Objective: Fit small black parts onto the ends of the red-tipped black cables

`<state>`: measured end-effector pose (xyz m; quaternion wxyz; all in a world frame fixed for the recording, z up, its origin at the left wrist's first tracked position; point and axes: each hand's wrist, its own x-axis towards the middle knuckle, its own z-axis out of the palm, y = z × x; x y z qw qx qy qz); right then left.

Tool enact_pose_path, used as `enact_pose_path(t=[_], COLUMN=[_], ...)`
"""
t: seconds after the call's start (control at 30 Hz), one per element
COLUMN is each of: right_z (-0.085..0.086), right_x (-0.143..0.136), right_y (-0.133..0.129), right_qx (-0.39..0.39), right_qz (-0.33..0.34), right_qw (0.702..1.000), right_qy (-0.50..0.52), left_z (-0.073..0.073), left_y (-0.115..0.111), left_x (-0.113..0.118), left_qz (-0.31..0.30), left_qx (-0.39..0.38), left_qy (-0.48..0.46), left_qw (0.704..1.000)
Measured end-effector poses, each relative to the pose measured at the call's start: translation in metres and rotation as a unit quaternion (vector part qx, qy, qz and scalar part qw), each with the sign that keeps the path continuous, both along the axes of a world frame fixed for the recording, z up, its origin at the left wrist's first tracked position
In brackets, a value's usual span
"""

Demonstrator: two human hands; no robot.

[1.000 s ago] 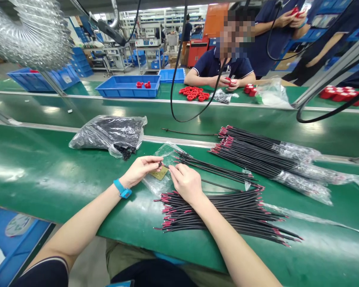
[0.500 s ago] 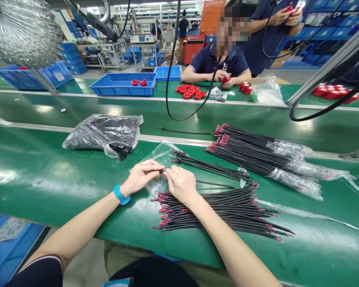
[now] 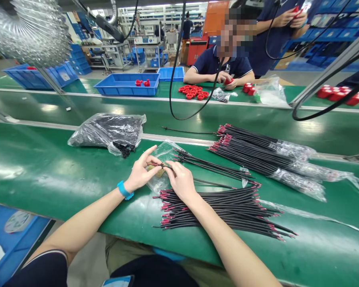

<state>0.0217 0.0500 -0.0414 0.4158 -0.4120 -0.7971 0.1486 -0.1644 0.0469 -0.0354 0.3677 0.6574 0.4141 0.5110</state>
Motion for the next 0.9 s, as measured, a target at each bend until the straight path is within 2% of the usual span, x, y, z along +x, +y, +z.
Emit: enact_pose_path(t=[0.07, 0.2, 0.5, 0.63, 0.7, 0.73, 0.77, 0.83, 0.9], right_z=[-0.001, -0.002, 0.000, 0.010, 0.015, 0.016, 0.018, 0.019, 0.023], right_x=[0.001, 0.004, 0.003, 0.010, 0.019, 0.025, 0.031, 0.044, 0.055], right_y=[0.000, 0.000, 0.000, 0.002, 0.007, 0.011, 0.016, 0.026, 0.033], right_qx=[0.014, 0.027, -0.011, 0.059, 0.112, 0.129, 0.137, 0.129, 0.104], right_qz=[0.007, 0.012, 0.021, 0.000, -0.038, -0.057, -0.072, -0.087, -0.095], right_qw=[1.000, 0.999, 0.999, 0.990, 0.977, 0.971, 0.965, 0.954, 0.940], right_qy=[0.015, -0.018, -0.046, -0.128, -0.178, -0.195, -0.212, -0.257, -0.311], left_z=[0.000, 0.001, 0.003, 0.009, 0.015, 0.017, 0.019, 0.018, 0.013], left_y=[0.000, -0.004, -0.006, 0.008, 0.021, 0.027, 0.033, 0.043, 0.050], left_x=[0.001, 0.003, 0.003, -0.012, -0.032, -0.045, -0.058, -0.081, -0.096], left_qz=[-0.008, -0.025, -0.051, -0.064, 0.001, 0.066, 0.141, 0.243, 0.282], left_qx=[-0.010, -0.015, 0.007, 0.016, 0.032, 0.040, 0.040, 0.019, -0.005], left_qy=[-0.016, -0.008, 0.032, 0.056, 0.110, 0.157, 0.222, 0.372, 0.471], left_qw=[1.000, 1.000, 0.998, 0.996, 0.993, 0.984, 0.964, 0.896, 0.836])
